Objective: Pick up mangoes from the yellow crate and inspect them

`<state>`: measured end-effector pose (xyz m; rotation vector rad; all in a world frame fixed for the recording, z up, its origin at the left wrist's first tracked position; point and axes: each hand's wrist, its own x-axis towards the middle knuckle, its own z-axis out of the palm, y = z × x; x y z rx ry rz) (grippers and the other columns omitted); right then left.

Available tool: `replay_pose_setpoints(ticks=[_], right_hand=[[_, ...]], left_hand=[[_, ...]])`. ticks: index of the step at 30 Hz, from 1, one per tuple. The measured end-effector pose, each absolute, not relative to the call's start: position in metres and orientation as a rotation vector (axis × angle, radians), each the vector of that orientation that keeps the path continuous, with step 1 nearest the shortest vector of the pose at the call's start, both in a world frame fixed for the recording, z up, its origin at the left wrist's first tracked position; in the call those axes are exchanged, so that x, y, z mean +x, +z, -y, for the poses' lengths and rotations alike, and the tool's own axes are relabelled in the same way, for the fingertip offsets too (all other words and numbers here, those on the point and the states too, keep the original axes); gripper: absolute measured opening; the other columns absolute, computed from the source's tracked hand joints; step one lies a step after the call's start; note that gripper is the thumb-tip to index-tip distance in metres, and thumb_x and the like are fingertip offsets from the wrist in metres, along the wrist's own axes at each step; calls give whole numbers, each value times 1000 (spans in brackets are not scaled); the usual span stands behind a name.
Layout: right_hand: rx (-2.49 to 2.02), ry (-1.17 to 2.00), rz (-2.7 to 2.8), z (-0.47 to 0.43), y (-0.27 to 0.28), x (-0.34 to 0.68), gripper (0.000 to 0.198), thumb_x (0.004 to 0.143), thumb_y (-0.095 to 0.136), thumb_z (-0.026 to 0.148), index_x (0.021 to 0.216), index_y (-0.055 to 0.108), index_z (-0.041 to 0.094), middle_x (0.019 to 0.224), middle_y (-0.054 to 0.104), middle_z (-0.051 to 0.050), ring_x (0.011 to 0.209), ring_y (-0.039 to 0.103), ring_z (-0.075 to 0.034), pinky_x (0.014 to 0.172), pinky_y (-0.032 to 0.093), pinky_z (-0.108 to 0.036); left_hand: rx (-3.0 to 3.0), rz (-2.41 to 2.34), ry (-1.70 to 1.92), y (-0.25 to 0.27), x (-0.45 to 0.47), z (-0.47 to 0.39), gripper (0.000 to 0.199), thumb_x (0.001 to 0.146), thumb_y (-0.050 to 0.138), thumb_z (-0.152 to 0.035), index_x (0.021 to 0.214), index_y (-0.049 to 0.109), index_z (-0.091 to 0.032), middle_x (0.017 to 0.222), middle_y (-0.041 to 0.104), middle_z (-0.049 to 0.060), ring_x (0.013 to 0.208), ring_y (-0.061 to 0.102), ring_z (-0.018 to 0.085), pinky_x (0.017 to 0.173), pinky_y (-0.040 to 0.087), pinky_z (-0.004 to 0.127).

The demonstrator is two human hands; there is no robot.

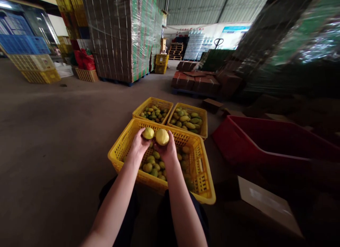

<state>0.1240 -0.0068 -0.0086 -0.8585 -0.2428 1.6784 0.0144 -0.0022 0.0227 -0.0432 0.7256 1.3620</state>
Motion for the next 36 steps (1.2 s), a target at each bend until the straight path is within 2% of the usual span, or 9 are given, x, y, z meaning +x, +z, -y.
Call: replay_pose_setpoints(ticks=[7, 12, 16, 22, 25, 29, 32, 36], right_hand=[[-846, 1650, 230, 5, -10, 127, 39, 87, 50, 58, 82, 61, 20, 56, 67, -1, 43, 60, -16, 41, 51, -27], [-784, 1683, 318, 4, -16, 127, 43, 82, 53, 62, 84, 63, 20, 61, 69, -3, 48, 64, -19, 45, 55, -32], [-779, 1661, 252, 4, -11, 125, 35, 84, 56, 56, 82, 63, 21, 59, 68, -2, 60, 69, -22, 51, 59, -34], [-673, 1631, 185, 9, -1, 122, 29, 87, 59, 49, 89, 65, 20, 70, 73, -2, 60, 68, -18, 47, 56, -27], [-634, 1622, 231, 14, 2, 122, 32, 85, 60, 52, 84, 65, 21, 67, 71, -2, 54, 65, -17, 38, 49, -23], [-556, 1682, 369, 18, 1, 125, 35, 78, 59, 54, 75, 65, 19, 63, 68, -4, 55, 65, -19, 30, 39, -21], [-563, 1696, 520, 20, -1, 127, 36, 73, 61, 52, 74, 67, 17, 61, 66, -6, 60, 68, -23, 34, 46, -26], [-555, 1620, 667, 24, -1, 126, 31, 68, 64, 49, 69, 66, 18, 65, 67, -8, 70, 70, -27, 48, 58, -36]], left_hand=[[-175, -630, 1344, 26, 13, 5, 25, 99, 44, -30, 112, 60, -15, 75, 68, 4, 67, 68, 16, 57, 60, 24], [-90, -665, 1300, 23, 20, 5, 26, 99, 44, -33, 100, 62, -14, 71, 67, 6, 59, 66, 15, 48, 55, 19], [-128, -661, 1353, 21, 23, 3, 21, 97, 46, -29, 95, 62, -15, 68, 66, 4, 60, 67, 15, 53, 57, 20], [-227, -548, 1427, 27, 15, 9, 27, 93, 42, -26, 104, 64, -14, 73, 69, 6, 74, 72, 20, 65, 61, 29], [-166, -458, 1426, 31, 10, 13, 22, 91, 46, -24, 95, 65, -14, 73, 69, 5, 73, 70, 17, 67, 60, 26], [73, -411, 1404, 38, 8, 22, 14, 87, 53, -22, 78, 62, -17, 72, 67, 2, 68, 66, 12, 60, 56, 21], [290, -446, 1373, 42, 8, 30, 19, 84, 55, -21, 66, 58, -17, 65, 61, 1, 57, 61, 12, 50, 50, 21], [431, -464, 1333, 42, 6, 33, 29, 84, 54, -23, 55, 51, -17, 56, 53, 1, 49, 54, 12, 44, 44, 22]])
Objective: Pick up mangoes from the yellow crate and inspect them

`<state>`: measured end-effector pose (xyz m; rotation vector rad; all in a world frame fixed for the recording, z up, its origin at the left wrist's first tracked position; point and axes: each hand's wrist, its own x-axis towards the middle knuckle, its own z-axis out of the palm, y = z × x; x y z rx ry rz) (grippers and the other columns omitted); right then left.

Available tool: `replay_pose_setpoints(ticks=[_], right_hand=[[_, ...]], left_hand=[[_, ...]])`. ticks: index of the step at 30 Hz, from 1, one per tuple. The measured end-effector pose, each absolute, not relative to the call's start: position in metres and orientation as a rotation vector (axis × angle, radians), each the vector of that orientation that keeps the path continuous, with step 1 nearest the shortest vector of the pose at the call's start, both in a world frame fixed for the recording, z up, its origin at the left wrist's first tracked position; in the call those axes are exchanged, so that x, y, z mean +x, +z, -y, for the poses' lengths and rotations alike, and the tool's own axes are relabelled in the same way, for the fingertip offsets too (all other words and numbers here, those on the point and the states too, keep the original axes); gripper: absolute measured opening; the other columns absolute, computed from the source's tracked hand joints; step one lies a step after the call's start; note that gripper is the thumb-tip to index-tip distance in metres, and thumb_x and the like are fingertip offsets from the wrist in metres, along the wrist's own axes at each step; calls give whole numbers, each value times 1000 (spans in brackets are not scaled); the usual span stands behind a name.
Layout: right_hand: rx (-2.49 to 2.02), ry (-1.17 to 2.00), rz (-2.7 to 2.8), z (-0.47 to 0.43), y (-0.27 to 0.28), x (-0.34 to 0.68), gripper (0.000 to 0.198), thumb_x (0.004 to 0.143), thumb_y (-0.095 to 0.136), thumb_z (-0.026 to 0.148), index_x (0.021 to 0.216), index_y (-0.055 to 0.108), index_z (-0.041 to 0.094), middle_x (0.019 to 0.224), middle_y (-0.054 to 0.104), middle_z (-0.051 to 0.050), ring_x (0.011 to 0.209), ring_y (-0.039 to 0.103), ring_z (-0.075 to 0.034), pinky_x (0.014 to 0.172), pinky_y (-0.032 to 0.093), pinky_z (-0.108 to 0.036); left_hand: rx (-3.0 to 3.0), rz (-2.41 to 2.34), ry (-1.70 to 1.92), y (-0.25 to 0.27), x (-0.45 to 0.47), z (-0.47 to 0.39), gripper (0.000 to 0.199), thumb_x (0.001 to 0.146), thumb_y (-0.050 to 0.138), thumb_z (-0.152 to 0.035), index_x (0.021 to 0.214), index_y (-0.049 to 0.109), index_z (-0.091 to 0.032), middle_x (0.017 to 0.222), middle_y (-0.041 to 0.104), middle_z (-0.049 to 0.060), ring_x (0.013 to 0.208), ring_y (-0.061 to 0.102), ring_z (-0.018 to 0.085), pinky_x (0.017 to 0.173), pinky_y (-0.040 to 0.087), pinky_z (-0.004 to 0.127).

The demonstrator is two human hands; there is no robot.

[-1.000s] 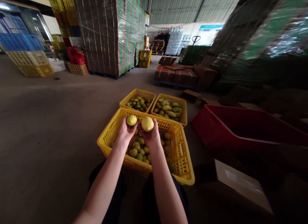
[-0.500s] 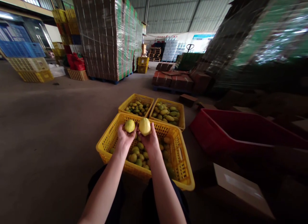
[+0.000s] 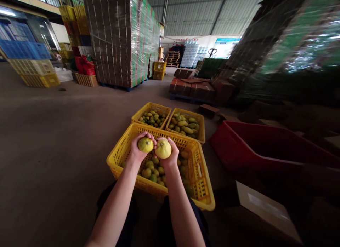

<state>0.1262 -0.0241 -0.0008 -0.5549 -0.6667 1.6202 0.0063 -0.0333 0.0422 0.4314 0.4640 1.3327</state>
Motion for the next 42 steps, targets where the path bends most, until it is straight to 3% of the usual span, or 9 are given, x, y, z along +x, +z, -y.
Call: replay_pose_setpoints(ticks=[5, 11, 15, 18, 25, 29, 33, 37, 42], right_hand=[[-583, 1569, 739, 29, 1, 125, 32, 62, 65, 51, 66, 65, 19, 59, 64, -5, 68, 70, -28, 50, 60, -40], [-561, 1561, 698, 28, 0, 122, 32, 64, 62, 52, 66, 65, 20, 66, 68, -8, 72, 70, -28, 53, 60, -41], [-547, 1571, 507, 23, -2, 121, 33, 70, 58, 48, 74, 69, 18, 68, 70, -7, 64, 68, -24, 49, 56, -34], [-541, 1547, 308, 18, -2, 123, 30, 77, 55, 41, 87, 70, 17, 79, 74, -6, 59, 66, -17, 45, 51, -27], [-437, 1478, 64, 13, 3, 127, 24, 85, 57, 31, 101, 67, 18, 82, 76, -5, 82, 73, -22, 78, 61, -40], [-457, 1468, 31, 15, 3, 131, 19, 84, 63, 34, 93, 66, 18, 74, 74, -2, 71, 72, -18, 64, 62, -30], [-465, 1524, -30, 19, 1, 135, 26, 85, 61, 42, 85, 64, 16, 63, 68, -2, 53, 64, -13, 43, 51, -17], [-438, 1550, -7, 24, 2, 142, 31, 82, 63, 45, 78, 62, 15, 56, 64, -2, 49, 60, -12, 40, 46, -17], [-428, 1511, 51, 30, 11, 156, 31, 85, 58, 43, 81, 63, 13, 61, 67, -5, 47, 59, -13, 35, 39, -17]], left_hand=[[466, -435, 1325, 42, 4, 33, 32, 84, 52, -24, 52, 50, -18, 53, 48, 1, 46, 51, 12, 39, 39, 21], [348, -450, 1330, 45, 3, 35, 24, 81, 55, -23, 57, 53, -18, 58, 54, 1, 49, 53, 12, 41, 42, 21], [94, -463, 1364, 40, 7, 25, 13, 81, 54, -16, 71, 61, -18, 66, 62, 1, 60, 62, 12, 53, 52, 21], [-137, -523, 1418, 28, 11, 13, 19, 88, 46, -17, 89, 65, -16, 72, 65, 2, 68, 67, 14, 62, 57, 22], [-247, -597, 1400, 21, 16, 5, 32, 97, 36, -23, 114, 60, -9, 86, 68, 10, 75, 70, 19, 63, 61, 28], [-269, -515, 1314, 30, 18, 12, 33, 97, 41, -32, 111, 60, -9, 84, 67, 12, 74, 71, 18, 56, 59, 21], [-245, -497, 1295, 26, 29, 18, 23, 93, 47, -29, 98, 62, -12, 71, 65, 6, 61, 67, 15, 51, 58, 19], [-228, -501, 1199, 15, 49, 18, 31, 95, 37, -27, 96, 63, -10, 69, 64, 8, 56, 65, 15, 46, 55, 18], [-187, -521, 1224, 9, 73, 13, 31, 94, 36, -23, 106, 63, -11, 67, 63, 5, 53, 64, 15, 43, 53, 21]])
